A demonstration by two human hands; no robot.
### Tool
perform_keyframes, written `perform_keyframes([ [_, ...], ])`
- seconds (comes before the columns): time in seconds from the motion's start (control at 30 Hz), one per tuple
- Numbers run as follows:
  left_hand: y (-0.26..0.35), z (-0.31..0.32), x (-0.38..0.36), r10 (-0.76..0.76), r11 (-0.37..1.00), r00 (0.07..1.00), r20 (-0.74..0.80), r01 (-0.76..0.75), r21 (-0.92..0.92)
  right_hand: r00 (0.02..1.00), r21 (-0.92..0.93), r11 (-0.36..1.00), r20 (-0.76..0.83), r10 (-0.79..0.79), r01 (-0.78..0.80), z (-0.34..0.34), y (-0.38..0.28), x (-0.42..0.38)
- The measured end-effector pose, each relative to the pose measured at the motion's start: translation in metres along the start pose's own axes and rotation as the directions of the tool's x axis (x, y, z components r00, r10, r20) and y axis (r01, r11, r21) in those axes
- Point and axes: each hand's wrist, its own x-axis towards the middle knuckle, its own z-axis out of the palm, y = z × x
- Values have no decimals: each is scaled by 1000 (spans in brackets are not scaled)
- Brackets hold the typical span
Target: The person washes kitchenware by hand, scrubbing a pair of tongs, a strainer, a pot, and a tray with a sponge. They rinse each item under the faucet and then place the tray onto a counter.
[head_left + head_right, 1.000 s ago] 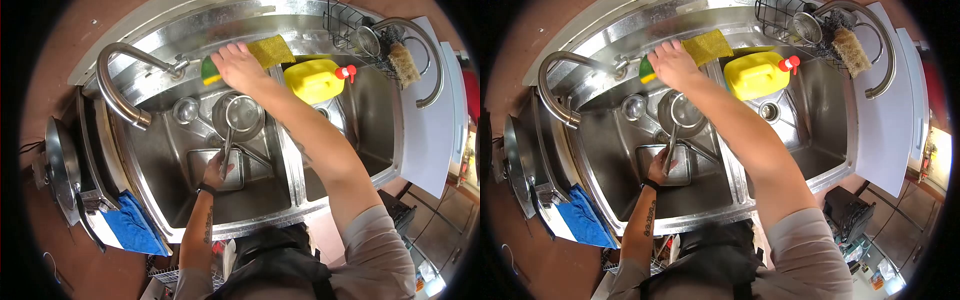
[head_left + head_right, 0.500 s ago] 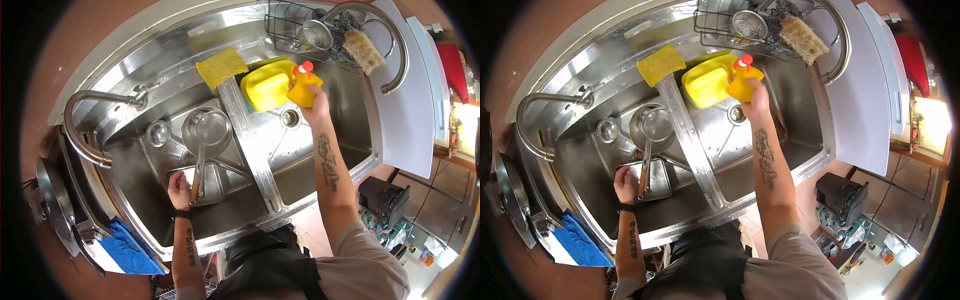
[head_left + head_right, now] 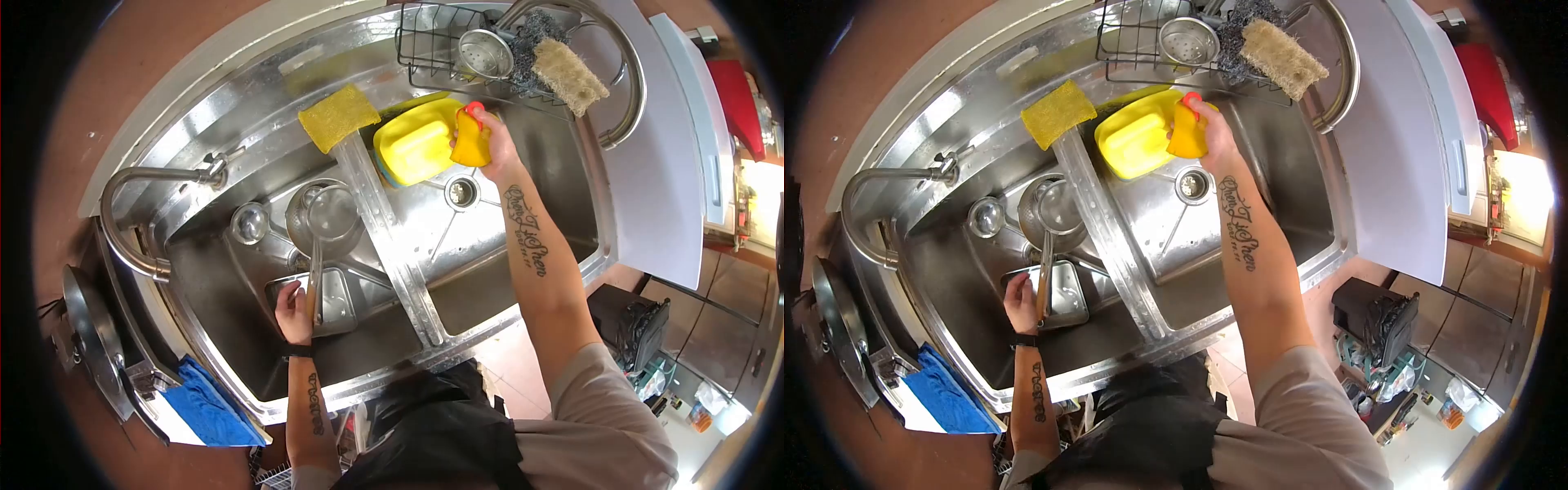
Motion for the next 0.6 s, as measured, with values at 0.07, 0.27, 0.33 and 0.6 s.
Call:
perform_keyframes([
  [0.07,20,6,-8,-58,998,998,19,58,-13,997,-23,999,57,47,-46,-12,2,6],
  [0.27,14,-8,7,75,982,997,-23,-70,174,985,18,998,156,-68,66,-15,27,-63],
  [0.33,42,-12,14,70,984,997,-33,-63,168,980,5,998,191,-62,63,31,39,-97],
  [0.6,34,-10,22,202,837,972,117,-233,495,977,-47,981,97,192,-188,189,175,-89],
])
